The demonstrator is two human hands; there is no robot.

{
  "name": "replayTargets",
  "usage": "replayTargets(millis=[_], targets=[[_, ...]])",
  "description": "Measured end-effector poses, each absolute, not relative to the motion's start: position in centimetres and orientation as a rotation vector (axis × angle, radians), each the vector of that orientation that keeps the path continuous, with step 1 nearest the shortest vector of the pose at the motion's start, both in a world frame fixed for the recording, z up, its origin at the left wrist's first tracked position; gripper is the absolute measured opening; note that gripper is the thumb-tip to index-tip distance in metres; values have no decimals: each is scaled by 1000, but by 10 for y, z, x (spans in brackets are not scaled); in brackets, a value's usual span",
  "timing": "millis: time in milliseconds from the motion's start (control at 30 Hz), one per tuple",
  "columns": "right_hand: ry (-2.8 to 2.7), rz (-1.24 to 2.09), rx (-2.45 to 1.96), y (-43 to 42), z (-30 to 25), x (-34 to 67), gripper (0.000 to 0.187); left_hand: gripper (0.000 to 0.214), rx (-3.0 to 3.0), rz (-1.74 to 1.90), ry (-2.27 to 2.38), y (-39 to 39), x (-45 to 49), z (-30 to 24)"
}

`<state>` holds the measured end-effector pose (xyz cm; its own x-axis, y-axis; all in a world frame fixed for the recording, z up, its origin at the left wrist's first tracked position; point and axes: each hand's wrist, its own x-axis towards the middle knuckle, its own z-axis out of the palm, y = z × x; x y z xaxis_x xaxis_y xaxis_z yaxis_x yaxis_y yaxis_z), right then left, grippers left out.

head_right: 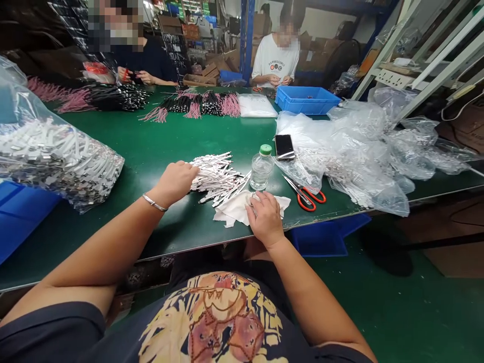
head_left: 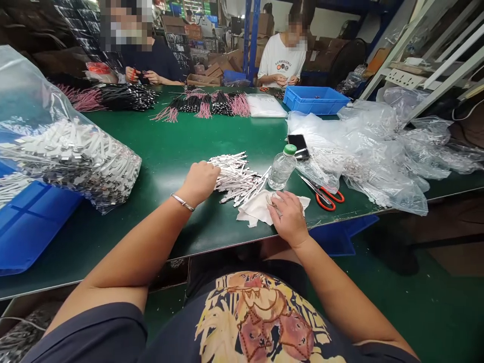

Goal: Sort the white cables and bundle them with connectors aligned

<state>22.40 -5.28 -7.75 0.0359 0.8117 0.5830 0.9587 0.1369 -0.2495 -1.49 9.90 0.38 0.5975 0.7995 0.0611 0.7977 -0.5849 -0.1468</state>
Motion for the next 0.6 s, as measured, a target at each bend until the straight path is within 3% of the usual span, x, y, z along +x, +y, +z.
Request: replayTargets(millis=[167, 400, 600], targets=[[-1836, -319, -1690, -55, -73, 222, 30, 25, -2681, 136, -1370, 96, -18, 9], [-2036, -269, -1520, -39, -43, 202, 29, 44, -2801, 283, -1536, 103, -33, 22], [-2124, -32, -1388, 10, -22, 164, 43, 45, -3031, 65, -1800, 101, -56, 33]])
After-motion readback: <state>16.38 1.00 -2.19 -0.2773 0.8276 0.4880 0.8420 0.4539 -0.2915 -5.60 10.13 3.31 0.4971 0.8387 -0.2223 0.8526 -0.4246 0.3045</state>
